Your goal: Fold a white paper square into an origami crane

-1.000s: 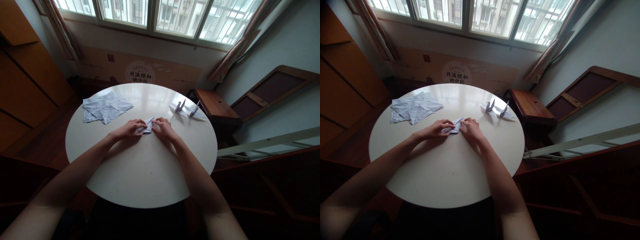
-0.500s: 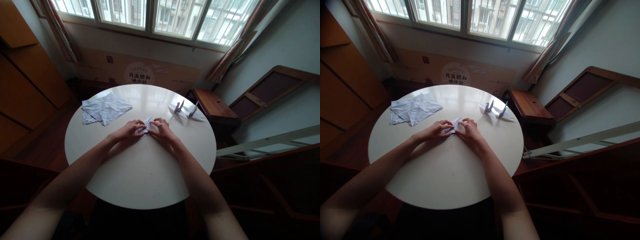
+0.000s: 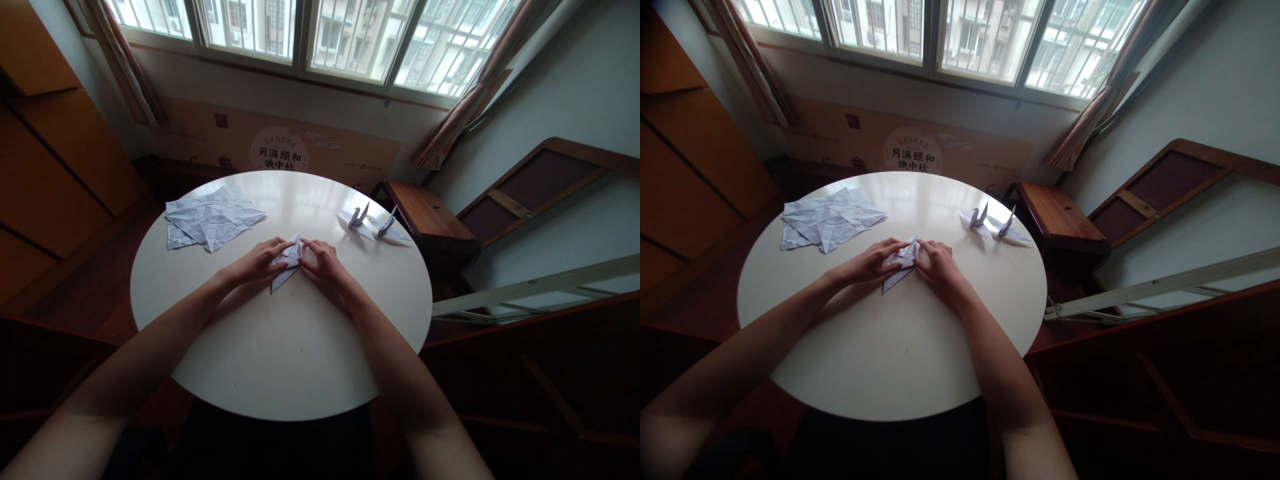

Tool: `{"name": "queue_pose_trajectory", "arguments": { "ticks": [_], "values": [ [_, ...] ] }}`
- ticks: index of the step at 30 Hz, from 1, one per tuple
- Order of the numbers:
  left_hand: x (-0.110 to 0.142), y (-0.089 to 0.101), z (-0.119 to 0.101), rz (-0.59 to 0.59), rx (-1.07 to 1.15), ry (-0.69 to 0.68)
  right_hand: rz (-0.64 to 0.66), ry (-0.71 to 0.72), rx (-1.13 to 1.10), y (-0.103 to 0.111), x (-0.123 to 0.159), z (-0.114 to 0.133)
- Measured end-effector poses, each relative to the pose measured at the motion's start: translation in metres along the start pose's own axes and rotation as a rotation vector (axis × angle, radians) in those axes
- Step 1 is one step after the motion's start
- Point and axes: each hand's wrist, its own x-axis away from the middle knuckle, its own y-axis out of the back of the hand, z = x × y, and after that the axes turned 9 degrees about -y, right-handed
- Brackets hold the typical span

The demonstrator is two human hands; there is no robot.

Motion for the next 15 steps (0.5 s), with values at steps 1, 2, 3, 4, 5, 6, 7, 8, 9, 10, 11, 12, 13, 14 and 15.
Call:
{"name": "queue_pose_trajectory", "arguments": {
  "ticks": [1, 2, 3, 4, 5, 6, 7, 8, 9, 10, 11, 12, 13, 14, 15],
  "values": [
    [0.0000, -0.0002, 0.0010, -0.001, -0.006, -0.006, -0.010, -0.011, -0.003, 0.0006, -0.0001, 0.0009],
    [0.0000, -0.0005, 0.0018, 0.004, -0.016, -0.019, -0.020, -0.021, -0.004, 0.0013, -0.0001, 0.0017],
    [0.0002, -0.0007, 0.0023, 0.012, -0.027, -0.036, -0.030, -0.029, -0.003, 0.0019, -0.0001, 0.0023],
    [0.0004, -0.0010, 0.0027, 0.017, -0.040, -0.055, -0.040, -0.035, 0.002, 0.0024, -0.0001, 0.0027],
    [0.0008, -0.0014, 0.0027, 0.016, -0.053, -0.068, -0.050, -0.042, 0.009, 0.0028, 0.0000, 0.0028],
    [0.0012, -0.0017, 0.0026, 0.010, -0.066, -0.074, -0.059, -0.052, 0.014, 0.0030, 0.0002, 0.0026],
    [0.0015, -0.0021, 0.0024, 0.001, -0.077, -0.073, -0.069, -0.066, 0.017, 0.0030, 0.0004, 0.0022],
    [0.0018, -0.0024, 0.0022, -0.008, -0.090, -0.064, -0.077, -0.082, 0.019, 0.0029, 0.0006, 0.0015],
    [0.0019, -0.0026, 0.0020, -0.017, -0.103, -0.053, -0.082, -0.097, 0.017, 0.0027, 0.0008, 0.0007],
    [0.0018, -0.0026, 0.0019, -0.022, -0.118, -0.039, -0.086, -0.108, 0.013, 0.0024, 0.0010, -0.0001],
    [0.0015, -0.0026, 0.0018, -0.022, -0.131, -0.023, -0.088, -0.112, 0.005, 0.0020, 0.0011, -0.0009],
    [0.0009, -0.0023, 0.0018, -0.020, -0.143, -0.004, -0.088, -0.110, -0.004, 0.0016, 0.0010, -0.0016],
    [0.0003, -0.0019, 0.0018, -0.018, -0.154, 0.021, -0.089, -0.101, -0.014, 0.0012, 0.0007, -0.0023],
    [-0.0005, -0.0013, 0.0018, -0.016, -0.165, 0.051, -0.091, -0.089, -0.024, 0.0008, 0.0002, -0.0029],
    [-0.0011, -0.0008, 0.0016, -0.012, -0.176, 0.086, -0.091, -0.074, -0.033, 0.0005, -0.0004, -0.0035]
  ]
}}
